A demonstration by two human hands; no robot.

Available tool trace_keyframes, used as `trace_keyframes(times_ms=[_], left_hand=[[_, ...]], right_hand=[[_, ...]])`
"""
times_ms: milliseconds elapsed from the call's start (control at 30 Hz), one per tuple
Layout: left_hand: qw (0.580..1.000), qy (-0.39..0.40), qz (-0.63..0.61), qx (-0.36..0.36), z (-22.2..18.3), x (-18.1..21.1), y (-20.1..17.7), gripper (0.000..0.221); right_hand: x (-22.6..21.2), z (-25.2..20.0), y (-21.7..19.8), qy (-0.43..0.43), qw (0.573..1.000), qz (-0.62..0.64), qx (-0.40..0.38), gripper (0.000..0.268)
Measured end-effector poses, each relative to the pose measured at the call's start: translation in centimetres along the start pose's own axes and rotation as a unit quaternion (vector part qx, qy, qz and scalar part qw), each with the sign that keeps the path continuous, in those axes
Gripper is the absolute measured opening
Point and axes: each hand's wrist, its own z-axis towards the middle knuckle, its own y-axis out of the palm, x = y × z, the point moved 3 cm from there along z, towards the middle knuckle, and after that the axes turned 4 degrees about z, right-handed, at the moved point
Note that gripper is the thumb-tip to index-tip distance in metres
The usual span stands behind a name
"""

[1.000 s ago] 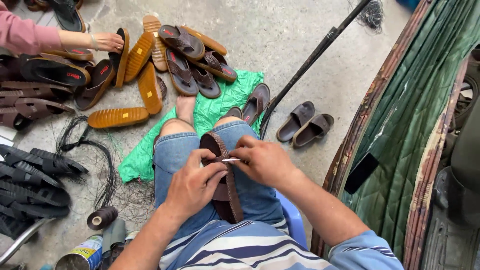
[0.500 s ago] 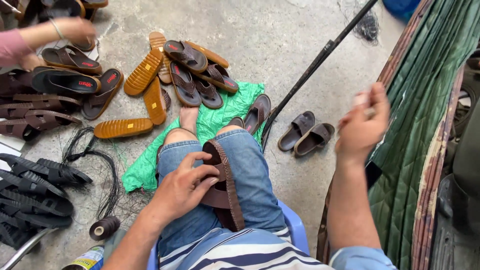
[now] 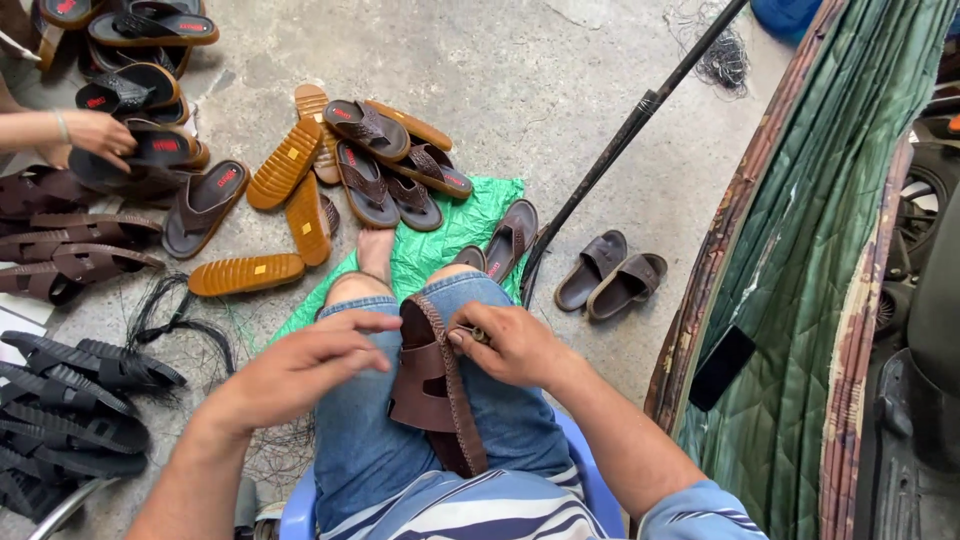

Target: Hand-sewing the leather components of a sandal using a needle and thread

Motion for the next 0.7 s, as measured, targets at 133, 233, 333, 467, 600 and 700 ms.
trace_keyframes(times_ms=[133, 233, 333, 467, 600, 700], left_hand=[[0.854, 0.165, -0.467, 0.157, -0.1, -2.9, 0.8, 0.026], [0.895, 0.097, -0.417, 0.126, 1.2, -1.7, 0.6, 0.017], [0.983, -0.005, -0.18, 0.04, 2.3, -1.8, 0.6, 0.033], [0.992, -0.113, -0.024, -0.054, 4.0, -3.8, 1.3, 0.055], [0.99, -0.103, -0.077, -0.066, 4.5, -3.6, 1.0, 0.037], [0.99, -0.072, -0.109, -0.051, 5.1, -3.5, 1.0, 0.028]], right_hand=[[-0.3, 0.2, -0.1, 0.052, 0.993, 0.104, -0.007, 0.005], [0.1, 0.1, -0.3, 0.063, 0.989, 0.13, -0.015, 0.006], [0.8, -0.1, -0.3, 0.075, 0.983, 0.165, -0.01, 0.007], [0.7, 0.1, -0.4, 0.041, 0.979, 0.199, -0.009, 0.014], [1.2, 0.2, 0.3, 0.029, 0.981, 0.19, 0.007, 0.006], [1.5, 0.0, 0.9, 0.024, 0.981, 0.189, 0.039, 0.006]])
